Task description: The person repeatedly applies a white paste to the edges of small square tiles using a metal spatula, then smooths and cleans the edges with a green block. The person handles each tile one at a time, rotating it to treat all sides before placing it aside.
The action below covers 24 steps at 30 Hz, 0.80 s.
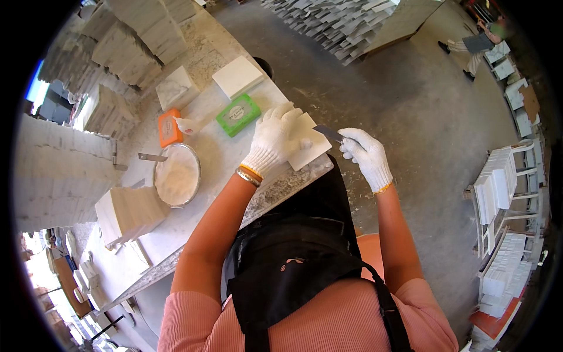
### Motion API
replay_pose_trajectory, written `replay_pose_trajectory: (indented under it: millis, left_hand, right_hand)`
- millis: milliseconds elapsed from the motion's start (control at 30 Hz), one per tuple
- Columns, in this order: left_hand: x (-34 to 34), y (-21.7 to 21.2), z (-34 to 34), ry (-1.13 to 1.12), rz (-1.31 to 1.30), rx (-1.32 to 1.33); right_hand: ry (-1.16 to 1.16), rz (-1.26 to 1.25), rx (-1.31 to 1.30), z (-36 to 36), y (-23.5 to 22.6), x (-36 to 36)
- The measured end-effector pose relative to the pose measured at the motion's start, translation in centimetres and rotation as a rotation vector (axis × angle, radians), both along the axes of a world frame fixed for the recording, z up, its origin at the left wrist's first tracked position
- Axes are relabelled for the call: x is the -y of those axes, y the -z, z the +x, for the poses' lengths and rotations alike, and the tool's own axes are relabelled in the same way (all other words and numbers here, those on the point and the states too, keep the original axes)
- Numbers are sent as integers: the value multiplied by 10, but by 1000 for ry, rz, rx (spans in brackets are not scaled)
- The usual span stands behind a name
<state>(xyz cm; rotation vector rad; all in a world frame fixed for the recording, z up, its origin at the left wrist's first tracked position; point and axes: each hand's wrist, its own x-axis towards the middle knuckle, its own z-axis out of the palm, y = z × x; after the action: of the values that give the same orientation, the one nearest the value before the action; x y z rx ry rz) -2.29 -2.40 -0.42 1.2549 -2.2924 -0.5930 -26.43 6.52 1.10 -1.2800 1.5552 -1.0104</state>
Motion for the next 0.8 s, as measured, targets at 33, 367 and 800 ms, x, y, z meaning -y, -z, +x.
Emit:
replay_pose_trajectory:
  millis: [33,367,800]
  left_hand:
    - [-11,-2,2,-9,-22,13]
    - [-43,-10,-8,-97,-137,55]
    - [-41,1,-8,-96,-184,-32]
  right_hand:
    - [-36,-5,-14,2,0,5]
    - [-282,-134,-284,2,10,27]
    - [-130,-325,-379,56,35,-14]
